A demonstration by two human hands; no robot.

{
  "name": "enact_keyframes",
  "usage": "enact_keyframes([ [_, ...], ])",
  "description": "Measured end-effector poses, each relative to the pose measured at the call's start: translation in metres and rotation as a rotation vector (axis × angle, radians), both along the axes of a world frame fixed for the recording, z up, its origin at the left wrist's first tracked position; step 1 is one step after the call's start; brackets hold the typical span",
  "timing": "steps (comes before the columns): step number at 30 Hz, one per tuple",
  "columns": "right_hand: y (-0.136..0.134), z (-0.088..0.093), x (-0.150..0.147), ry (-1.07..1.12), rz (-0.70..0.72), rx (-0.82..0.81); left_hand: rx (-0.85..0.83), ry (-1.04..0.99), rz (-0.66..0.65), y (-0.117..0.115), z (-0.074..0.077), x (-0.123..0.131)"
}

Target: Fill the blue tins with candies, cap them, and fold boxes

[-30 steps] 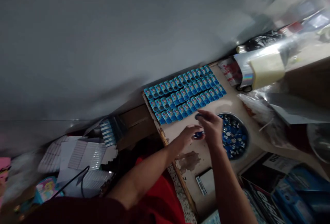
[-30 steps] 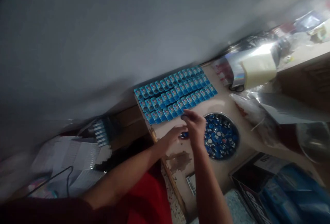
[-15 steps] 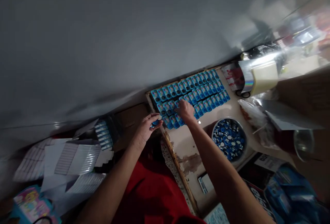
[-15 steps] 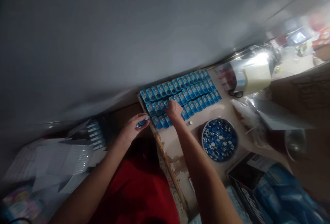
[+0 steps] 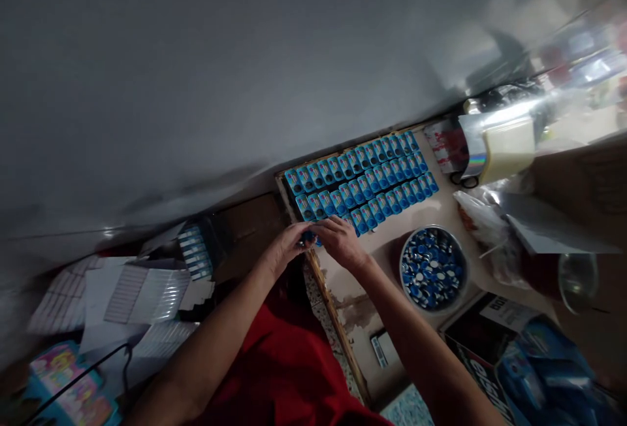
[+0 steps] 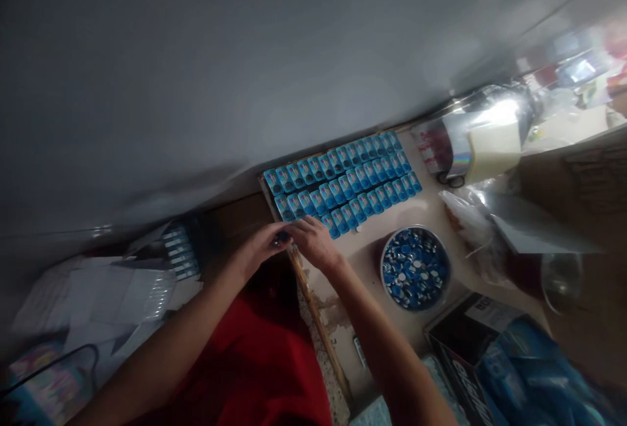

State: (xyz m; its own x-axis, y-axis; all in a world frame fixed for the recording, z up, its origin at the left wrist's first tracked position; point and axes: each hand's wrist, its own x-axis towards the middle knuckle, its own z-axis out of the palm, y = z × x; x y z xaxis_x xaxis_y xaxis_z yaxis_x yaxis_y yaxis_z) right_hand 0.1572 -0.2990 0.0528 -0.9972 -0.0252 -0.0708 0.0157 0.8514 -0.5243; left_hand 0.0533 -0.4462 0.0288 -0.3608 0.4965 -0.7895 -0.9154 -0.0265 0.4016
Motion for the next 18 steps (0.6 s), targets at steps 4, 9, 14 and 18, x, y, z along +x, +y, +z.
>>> enact_keyframes([
  [4,0.013,-0.009,-0.007,-0.138,-0.307,0.038,-0.011,-0.036,-0.055,0.002,-0.005,-0.002],
  [9,0.024,-0.021,-0.041,-0.36,-0.534,0.134,0.045,-0.064,-0.003,-0.003,-0.011,-0.024],
  [14,0.031,-0.035,-0.074,-0.527,-0.544,0.197,0.146,-0.13,0.043,-0.012,-0.021,-0.036],
  [18,0.039,-0.033,-0.091,-0.614,-0.543,0.236,0.187,-0.155,0.065,-0.021,-0.026,-0.034],
])
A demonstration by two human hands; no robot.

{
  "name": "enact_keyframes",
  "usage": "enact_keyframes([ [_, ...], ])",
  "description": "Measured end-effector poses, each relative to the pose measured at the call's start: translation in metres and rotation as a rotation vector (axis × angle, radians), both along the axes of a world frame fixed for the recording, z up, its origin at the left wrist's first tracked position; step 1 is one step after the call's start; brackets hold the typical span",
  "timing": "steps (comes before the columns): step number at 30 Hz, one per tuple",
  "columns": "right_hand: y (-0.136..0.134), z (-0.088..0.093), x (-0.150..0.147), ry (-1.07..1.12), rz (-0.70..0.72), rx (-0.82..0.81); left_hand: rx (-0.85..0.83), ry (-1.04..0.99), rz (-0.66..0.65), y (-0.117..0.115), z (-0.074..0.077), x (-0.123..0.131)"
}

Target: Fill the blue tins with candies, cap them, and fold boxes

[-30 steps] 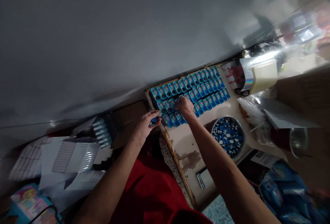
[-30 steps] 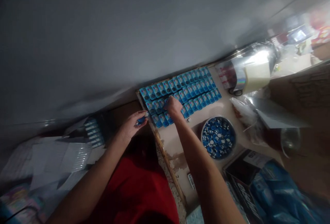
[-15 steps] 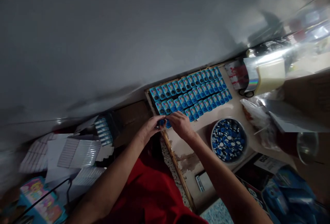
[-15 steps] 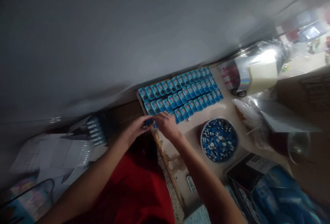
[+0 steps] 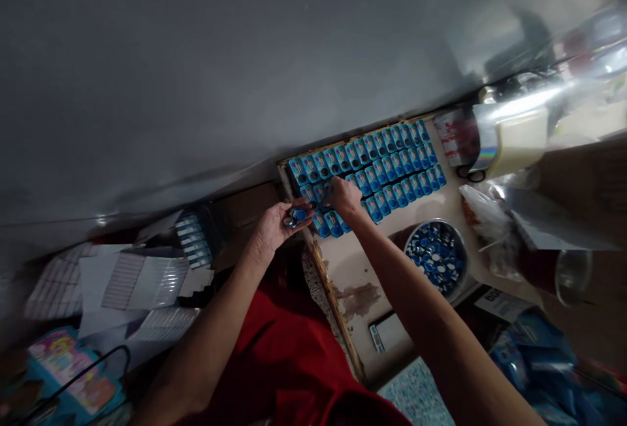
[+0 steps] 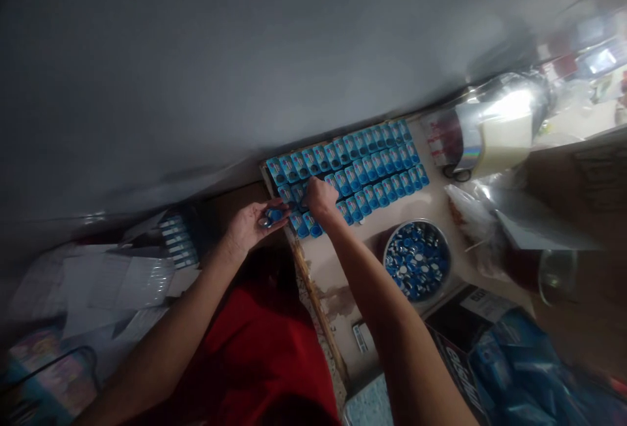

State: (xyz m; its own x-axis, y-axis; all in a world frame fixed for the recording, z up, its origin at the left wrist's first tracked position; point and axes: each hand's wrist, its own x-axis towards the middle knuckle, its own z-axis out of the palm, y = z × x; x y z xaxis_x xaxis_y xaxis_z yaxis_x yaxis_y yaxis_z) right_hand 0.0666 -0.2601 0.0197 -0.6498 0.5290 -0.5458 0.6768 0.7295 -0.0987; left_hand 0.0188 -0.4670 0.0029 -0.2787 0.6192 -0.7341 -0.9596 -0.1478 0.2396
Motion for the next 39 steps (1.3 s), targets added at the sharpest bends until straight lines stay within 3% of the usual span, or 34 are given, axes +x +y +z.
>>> enact_keyframes([
  [3,-0.009,0.016,0.004,0.037,0.054,0.002,0.001,0.017,0.005,-0.005,0.003,0.005],
  [8,-0.054,0.034,0.038,0.376,0.071,-0.12,0.021,0.062,0.001,-0.006,0.005,0.013],
  [13,-0.081,0.013,0.059,0.541,-0.077,-0.277,-0.016,0.061,-0.009,-0.001,-0.007,0.02],
  [19,-0.072,-0.006,0.052,0.571,-0.296,-0.268,-0.081,0.039,0.061,-0.003,-0.021,0.017],
  [24,-0.056,-0.005,0.023,0.254,-0.08,0.003,-0.086,-0.002,0.104,-0.011,-0.021,-0.002],
  [30,-0.041,-0.001,-0.003,0.002,0.002,0.034,-0.033,-0.031,0.128,-0.017,-0.016,-0.018],
  [34,-0.041,0.013,-0.004,0.03,0.029,0.057,-0.002,-0.016,0.128,-0.019,-0.006,-0.018],
  [39,-0.069,0.017,0.009,0.436,0.116,-0.098,0.015,0.001,0.145,-0.016,-0.008,-0.015],
])
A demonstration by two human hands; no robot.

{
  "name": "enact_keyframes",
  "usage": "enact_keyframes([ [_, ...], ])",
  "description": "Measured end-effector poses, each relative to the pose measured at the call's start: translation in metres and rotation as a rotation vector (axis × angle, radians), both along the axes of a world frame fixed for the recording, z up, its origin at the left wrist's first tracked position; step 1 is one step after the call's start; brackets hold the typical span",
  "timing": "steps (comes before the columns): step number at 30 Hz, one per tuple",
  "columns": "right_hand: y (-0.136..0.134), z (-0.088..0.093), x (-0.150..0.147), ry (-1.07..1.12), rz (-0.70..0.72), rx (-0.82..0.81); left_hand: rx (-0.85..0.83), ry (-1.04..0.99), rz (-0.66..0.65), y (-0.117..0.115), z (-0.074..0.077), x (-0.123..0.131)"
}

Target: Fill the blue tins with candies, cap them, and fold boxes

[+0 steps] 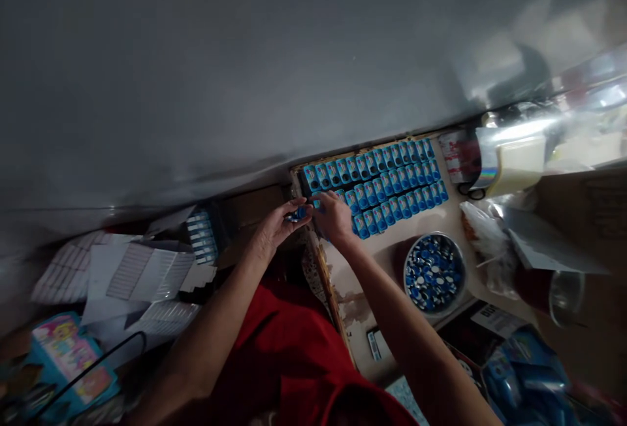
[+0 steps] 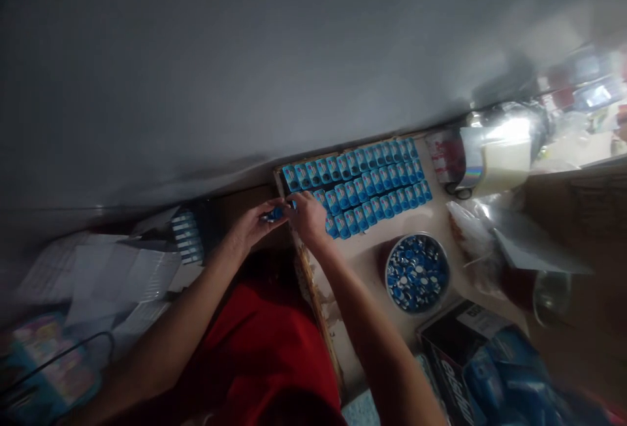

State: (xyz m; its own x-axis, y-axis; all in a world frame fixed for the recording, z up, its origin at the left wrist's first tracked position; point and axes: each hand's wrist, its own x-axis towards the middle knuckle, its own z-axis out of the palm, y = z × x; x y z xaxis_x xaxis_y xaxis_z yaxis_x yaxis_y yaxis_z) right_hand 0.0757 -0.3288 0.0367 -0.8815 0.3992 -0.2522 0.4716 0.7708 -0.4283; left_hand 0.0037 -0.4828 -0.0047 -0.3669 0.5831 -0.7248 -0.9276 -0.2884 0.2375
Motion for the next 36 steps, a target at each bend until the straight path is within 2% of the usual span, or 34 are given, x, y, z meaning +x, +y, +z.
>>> enact_keyframes([
  [3,-0.015,-0.009,0.006,0.129,0.025,-0.104,-0.02,-0.018,-0.007,0.007,-0.008,0.0],
  [6,-0.014,-0.016,0.005,0.202,-0.116,-0.213,-0.045,-0.026,0.008,0.014,-0.012,-0.003],
  [9,0.003,-0.015,-0.008,0.227,-0.263,-0.291,-0.056,-0.012,0.05,0.02,-0.011,-0.011],
  [11,0.016,-0.012,-0.024,0.165,-0.292,-0.219,-0.055,-0.007,0.057,0.022,-0.009,-0.018],
  [14,0.031,-0.01,-0.052,-0.055,-0.187,0.012,-0.056,-0.01,0.044,0.021,-0.007,-0.03],
  [16,0.036,-0.012,-0.069,-0.18,-0.135,0.108,-0.048,-0.011,0.031,0.019,-0.006,-0.036],
  [20,0.044,-0.016,-0.094,-0.337,-0.139,0.144,0.0,-0.002,-0.003,0.012,-0.006,-0.041],
  [23,0.047,-0.013,-0.101,-0.393,-0.134,0.151,0.024,0.014,-0.021,0.005,-0.007,-0.041],
  [27,0.035,-0.006,-0.082,-0.22,-0.058,0.123,0.037,0.059,-0.007,0.001,-0.006,-0.036],
  [31,0.006,-0.006,-0.039,0.113,-0.009,-0.079,0.016,0.09,0.021,0.007,-0.004,-0.029],
  [34,-0.006,-0.009,-0.018,0.247,-0.081,-0.187,-0.007,0.076,0.004,0.019,-0.004,-0.023],
  [36,-0.002,-0.012,-0.015,0.282,-0.154,-0.216,-0.021,0.066,0.007,0.028,-0.004,-0.021],
])
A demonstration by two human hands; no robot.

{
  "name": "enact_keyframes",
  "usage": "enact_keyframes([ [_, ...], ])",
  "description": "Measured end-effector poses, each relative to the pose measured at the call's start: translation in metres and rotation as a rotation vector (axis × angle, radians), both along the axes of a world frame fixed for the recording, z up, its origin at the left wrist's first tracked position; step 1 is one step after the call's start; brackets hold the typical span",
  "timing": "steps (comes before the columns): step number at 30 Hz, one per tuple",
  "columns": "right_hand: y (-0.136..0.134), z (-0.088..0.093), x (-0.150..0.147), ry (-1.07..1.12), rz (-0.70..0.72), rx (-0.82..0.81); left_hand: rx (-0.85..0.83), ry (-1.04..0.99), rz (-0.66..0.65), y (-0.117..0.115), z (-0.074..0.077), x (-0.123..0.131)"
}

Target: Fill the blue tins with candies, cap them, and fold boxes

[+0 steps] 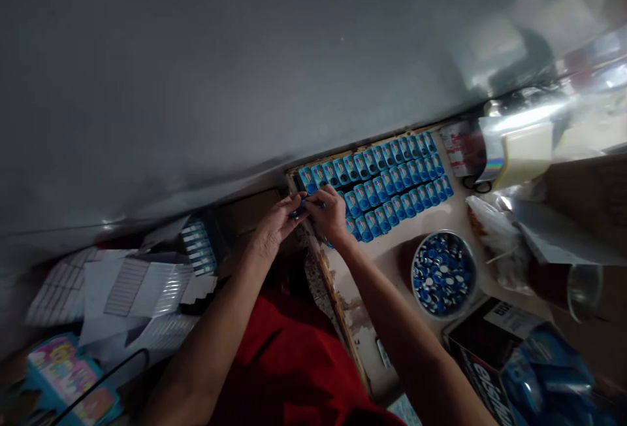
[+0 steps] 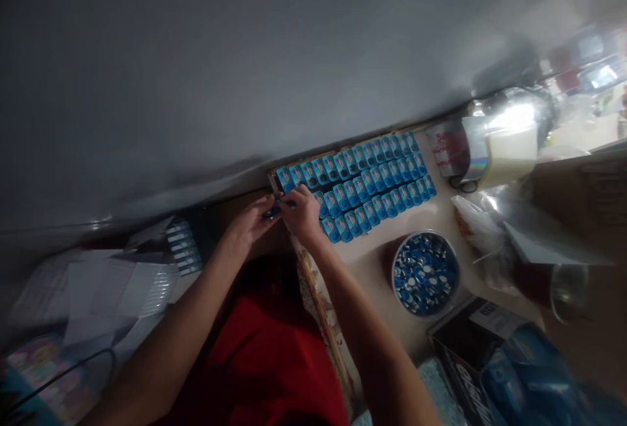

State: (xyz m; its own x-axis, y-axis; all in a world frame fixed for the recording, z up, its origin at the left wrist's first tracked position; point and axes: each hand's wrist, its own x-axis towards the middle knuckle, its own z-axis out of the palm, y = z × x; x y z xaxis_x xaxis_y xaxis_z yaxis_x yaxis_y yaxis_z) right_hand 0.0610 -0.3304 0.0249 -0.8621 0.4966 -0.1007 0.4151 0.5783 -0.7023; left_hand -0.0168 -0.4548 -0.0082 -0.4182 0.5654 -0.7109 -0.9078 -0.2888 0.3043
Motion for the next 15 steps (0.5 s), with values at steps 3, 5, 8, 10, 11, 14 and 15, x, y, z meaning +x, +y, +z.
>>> enact_keyframes([
  [3,0.021,-0.003,-0.007,-0.03,-0.144,-0.016,-0.032,-0.008,0.044,0.012,0.005,0.001],
  [5,0.039,-0.005,-0.018,-0.123,-0.213,0.043,-0.06,-0.023,0.074,0.017,0.009,0.0],
  [8,0.06,-0.008,-0.037,-0.346,-0.131,0.18,-0.095,-0.059,0.115,0.019,0.014,-0.004],
  [10,0.07,-0.009,-0.049,-0.482,-0.076,0.246,-0.107,-0.089,0.127,0.019,0.014,-0.007],
  [11,0.074,-0.01,-0.054,-0.544,-0.07,0.265,-0.109,-0.104,0.125,0.019,0.014,-0.009],
  [14,0.08,-0.008,-0.065,-0.666,-0.074,0.283,-0.103,-0.129,0.098,0.019,0.015,-0.012],
  [15,0.08,-0.006,-0.065,-0.676,-0.068,0.288,-0.1,-0.13,0.086,0.018,0.016,-0.012],
])
